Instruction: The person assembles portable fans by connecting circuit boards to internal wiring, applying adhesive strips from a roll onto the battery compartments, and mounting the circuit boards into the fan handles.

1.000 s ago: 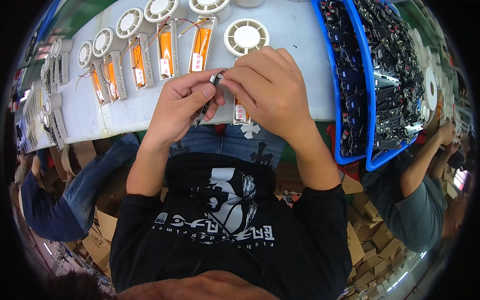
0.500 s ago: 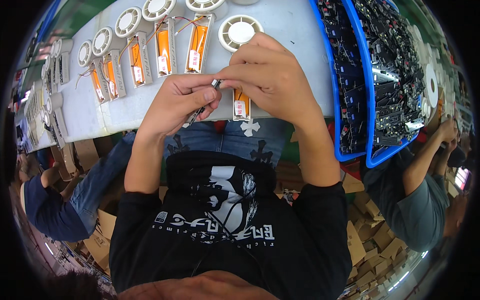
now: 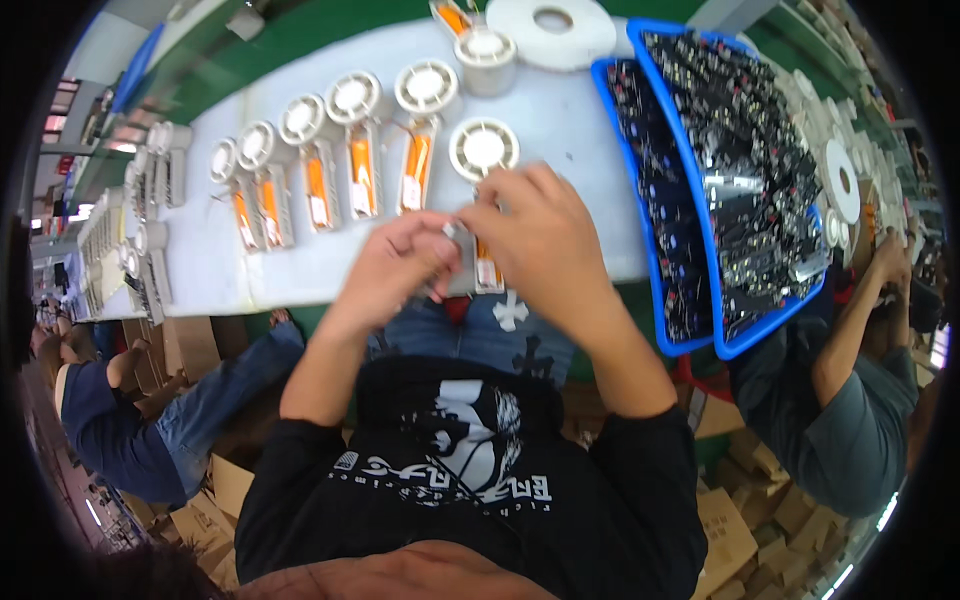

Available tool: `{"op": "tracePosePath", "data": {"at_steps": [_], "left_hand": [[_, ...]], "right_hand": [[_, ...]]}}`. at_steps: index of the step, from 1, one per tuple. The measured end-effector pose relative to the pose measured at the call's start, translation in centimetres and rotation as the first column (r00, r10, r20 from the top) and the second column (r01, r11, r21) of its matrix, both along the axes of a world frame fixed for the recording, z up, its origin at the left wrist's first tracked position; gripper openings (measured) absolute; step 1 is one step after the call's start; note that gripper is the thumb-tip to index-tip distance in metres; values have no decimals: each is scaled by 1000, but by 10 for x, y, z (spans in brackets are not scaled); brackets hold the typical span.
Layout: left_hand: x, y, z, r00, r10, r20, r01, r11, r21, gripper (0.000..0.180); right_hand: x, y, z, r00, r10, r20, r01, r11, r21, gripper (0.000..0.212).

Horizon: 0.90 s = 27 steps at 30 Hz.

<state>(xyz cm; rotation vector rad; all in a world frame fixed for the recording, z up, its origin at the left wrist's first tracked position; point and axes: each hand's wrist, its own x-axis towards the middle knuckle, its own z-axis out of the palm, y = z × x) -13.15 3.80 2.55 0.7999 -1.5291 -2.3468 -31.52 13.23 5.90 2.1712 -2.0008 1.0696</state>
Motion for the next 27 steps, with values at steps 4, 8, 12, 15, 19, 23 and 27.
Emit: {"op": "tracePosePath", "data": {"at_steps": [4,8,12,15,19,23,27], "left_hand": [[-4,33,31,999,50,18,-42,955,-295,41],[-10,32,64,960,-268,86,278,864,-420,48],[-33,6,62,993,-66,99,116,352,-929,47],[-62,-41,43,996,-91,6,-11,-177,-984,43],[-64,-55,35,956,-192,220,242,103,-965,43],[-63,-52,31,975,-160,157,166,43,-985,38],[-56,-49,33,979,-166,116,130,79,-988,41]], "right_hand": [[32,42,42,966,-235,106,208,953,219,32],[26,53,48,940,-298,166,221,903,368,36],[15,55,35,944,-331,-2,317,904,288,30],[-4,52,18,936,-339,-94,351,886,303,24],[-19,41,27,954,-289,80,203,820,535,19],[-16,40,36,877,-255,407,-42,804,594,20],[-7,39,26,906,-234,353,86,917,389,26]]}}
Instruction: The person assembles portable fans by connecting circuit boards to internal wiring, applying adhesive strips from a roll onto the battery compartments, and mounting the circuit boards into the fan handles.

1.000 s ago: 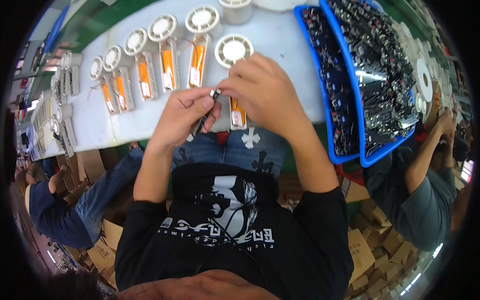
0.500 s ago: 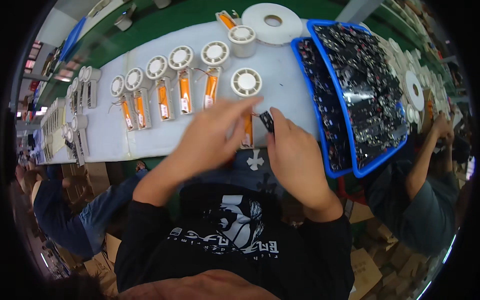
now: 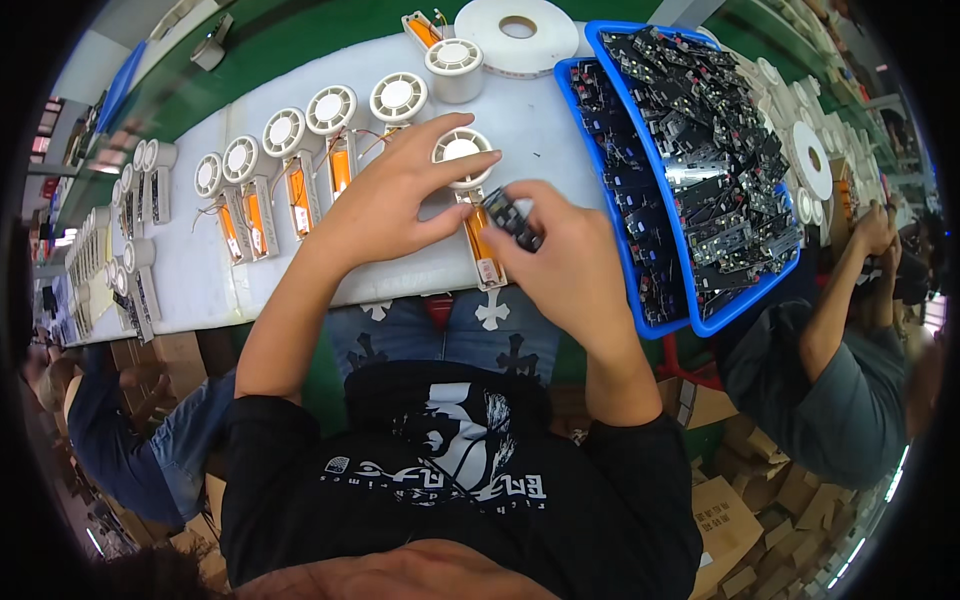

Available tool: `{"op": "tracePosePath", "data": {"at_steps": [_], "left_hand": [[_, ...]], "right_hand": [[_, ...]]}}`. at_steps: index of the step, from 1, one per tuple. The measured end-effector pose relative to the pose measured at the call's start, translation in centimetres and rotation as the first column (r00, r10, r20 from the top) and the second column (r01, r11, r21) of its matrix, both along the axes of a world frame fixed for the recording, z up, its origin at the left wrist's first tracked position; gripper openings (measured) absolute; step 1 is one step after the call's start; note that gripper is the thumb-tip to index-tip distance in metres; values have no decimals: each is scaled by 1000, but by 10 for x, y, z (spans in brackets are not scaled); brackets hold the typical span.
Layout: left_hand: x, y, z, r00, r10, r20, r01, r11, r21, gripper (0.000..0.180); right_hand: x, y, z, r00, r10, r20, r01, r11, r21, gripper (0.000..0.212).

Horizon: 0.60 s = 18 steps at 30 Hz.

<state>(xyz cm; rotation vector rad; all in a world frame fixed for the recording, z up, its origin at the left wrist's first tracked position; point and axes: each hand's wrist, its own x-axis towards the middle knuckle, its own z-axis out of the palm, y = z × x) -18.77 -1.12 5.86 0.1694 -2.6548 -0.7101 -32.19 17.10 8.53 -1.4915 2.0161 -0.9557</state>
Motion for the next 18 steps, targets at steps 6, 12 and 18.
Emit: {"op": "tracePosePath", "data": {"at_steps": [6,12,18], "left_hand": [[0,-3,-3,999,-3,51,0,998,56,46],[-12,-3,6,990,33,136,-49,992,115,49],[-29,-3,20,927,72,368,-88,996,28,54]], "right_hand": [[16,-5,-11,909,-187,-372,195,981,-16,34],[37,1,0,877,-28,-479,121,979,163,33],[16,5,15,980,64,-188,-17,971,238,37]]}}
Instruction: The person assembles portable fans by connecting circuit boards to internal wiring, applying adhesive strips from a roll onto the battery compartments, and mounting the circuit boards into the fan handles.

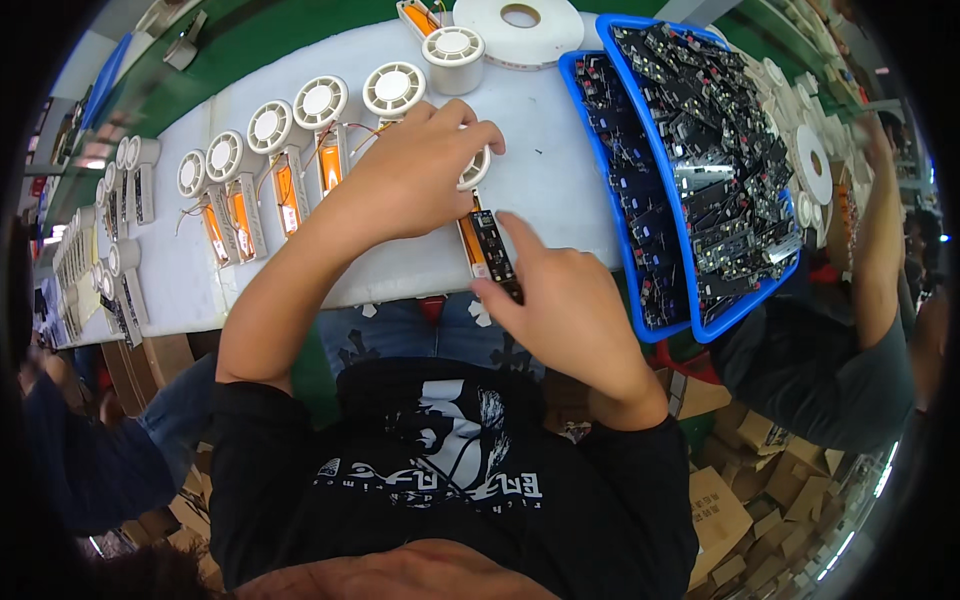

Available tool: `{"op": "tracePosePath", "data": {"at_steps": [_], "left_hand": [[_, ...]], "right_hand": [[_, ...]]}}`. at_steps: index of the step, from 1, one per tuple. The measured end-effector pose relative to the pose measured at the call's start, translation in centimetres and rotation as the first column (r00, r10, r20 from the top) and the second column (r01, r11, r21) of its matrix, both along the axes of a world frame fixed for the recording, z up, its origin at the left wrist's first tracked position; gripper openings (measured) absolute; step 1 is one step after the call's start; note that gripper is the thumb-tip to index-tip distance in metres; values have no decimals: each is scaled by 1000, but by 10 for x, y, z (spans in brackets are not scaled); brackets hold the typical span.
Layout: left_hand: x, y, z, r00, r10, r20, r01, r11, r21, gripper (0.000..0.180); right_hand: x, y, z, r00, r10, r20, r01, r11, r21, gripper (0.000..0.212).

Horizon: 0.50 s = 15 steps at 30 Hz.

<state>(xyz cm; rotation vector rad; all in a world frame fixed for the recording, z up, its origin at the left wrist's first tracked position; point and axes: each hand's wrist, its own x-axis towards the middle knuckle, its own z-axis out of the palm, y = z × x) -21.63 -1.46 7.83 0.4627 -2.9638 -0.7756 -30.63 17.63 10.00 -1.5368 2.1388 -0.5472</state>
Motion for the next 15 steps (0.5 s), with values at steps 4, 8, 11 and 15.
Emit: {"op": "tracePosePath", "data": {"at_steps": [4,8,11,15], "left_hand": [[1,-5,-5,1000,-29,13,28,999,17,61],[18,-9,-8,991,-32,-130,55,982,178,67],[28,-12,-7,979,-47,-200,111,940,323,72],[32,-10,-10,973,-84,-215,128,972,197,77]], "right_hand": [[1,6,-6,959,-200,200,206,979,-9,40],[13,9,-21,964,-248,96,259,957,-133,38],[24,1,-33,969,-237,-67,212,942,-261,38],[24,-2,-53,935,-184,-303,56,921,-387,42]]}}
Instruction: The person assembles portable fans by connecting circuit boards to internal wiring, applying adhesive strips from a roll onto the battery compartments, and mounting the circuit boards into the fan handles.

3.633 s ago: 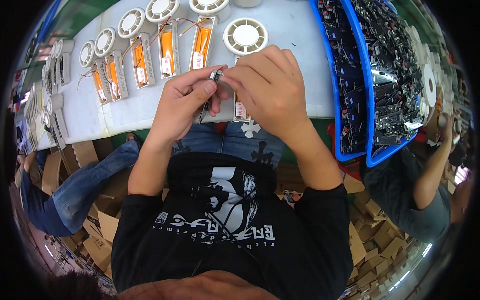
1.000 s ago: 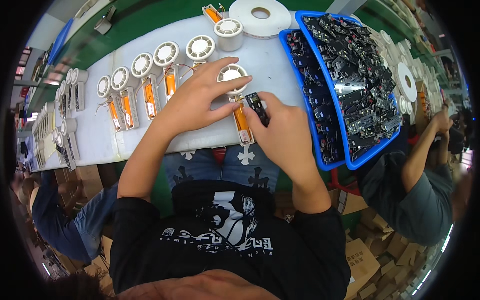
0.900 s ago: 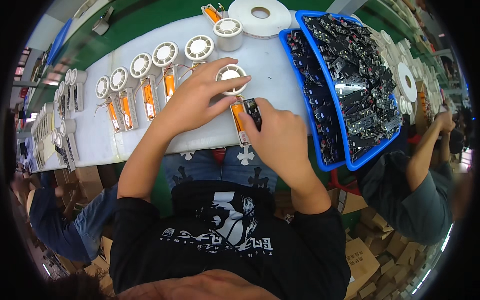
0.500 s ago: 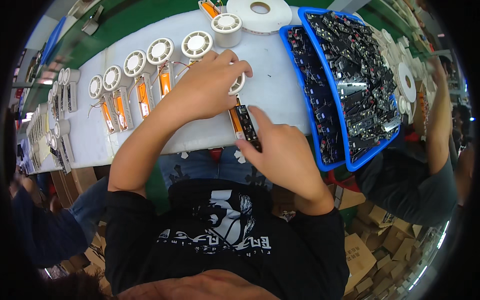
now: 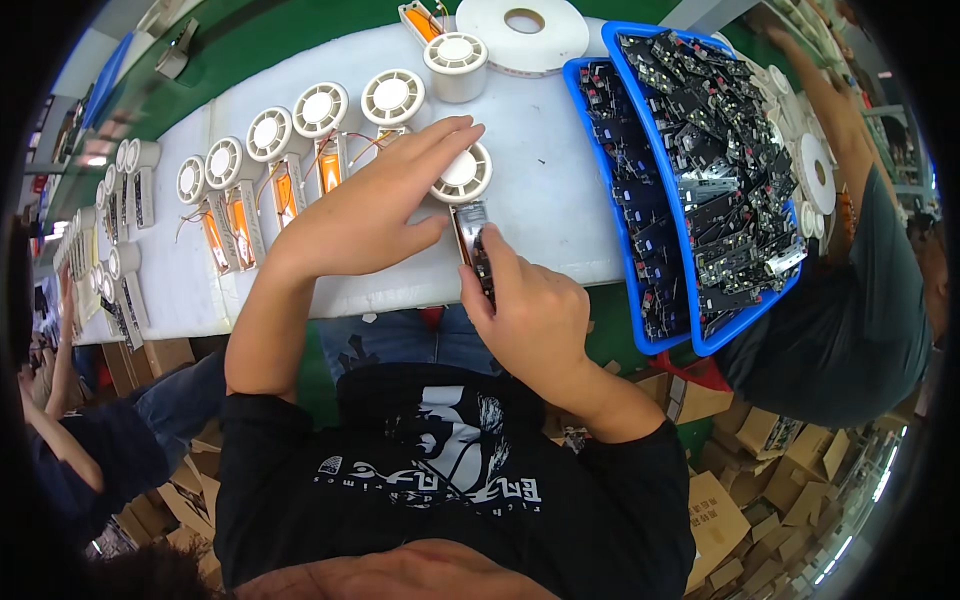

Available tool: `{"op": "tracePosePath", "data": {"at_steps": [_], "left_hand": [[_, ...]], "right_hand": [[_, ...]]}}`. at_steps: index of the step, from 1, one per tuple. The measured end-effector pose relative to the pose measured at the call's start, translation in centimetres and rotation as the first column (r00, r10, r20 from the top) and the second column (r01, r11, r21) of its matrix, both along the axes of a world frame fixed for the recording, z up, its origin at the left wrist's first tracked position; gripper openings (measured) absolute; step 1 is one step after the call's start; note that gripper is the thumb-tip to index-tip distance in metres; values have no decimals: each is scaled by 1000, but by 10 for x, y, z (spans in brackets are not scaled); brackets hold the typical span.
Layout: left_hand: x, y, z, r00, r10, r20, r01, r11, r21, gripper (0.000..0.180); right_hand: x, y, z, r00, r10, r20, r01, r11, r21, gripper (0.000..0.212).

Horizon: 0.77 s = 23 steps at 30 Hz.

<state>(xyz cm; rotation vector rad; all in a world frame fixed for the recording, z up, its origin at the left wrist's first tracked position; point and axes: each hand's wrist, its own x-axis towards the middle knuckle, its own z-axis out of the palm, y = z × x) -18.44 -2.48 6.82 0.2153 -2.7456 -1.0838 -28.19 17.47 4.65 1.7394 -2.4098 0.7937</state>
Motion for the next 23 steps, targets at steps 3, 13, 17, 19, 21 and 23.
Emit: {"op": "tracePosePath", "data": {"at_steps": [3,13,17,19,21,23], "left_hand": [[-2,2,7,1000,-13,22,14,1000,-20,81],[-11,10,9,993,46,110,-35,995,-93,85],[-16,9,9,989,30,144,-16,995,-103,84],[-17,7,9,986,24,162,-4,993,-120,85],[-18,7,12,980,26,199,-6,995,-101,86],[-19,7,16,960,26,277,-10,998,-60,88]], "right_hand": [[2,-1,-1,994,28,-108,-27,1000,3,48],[-23,11,42,969,228,96,-247,890,382,66],[-30,6,37,966,257,29,-253,916,312,71],[-37,1,29,964,260,56,-265,925,273,72],[-40,-1,21,958,263,113,-281,940,195,76],[-32,-1,19,957,242,162,-268,949,167,66]]}}
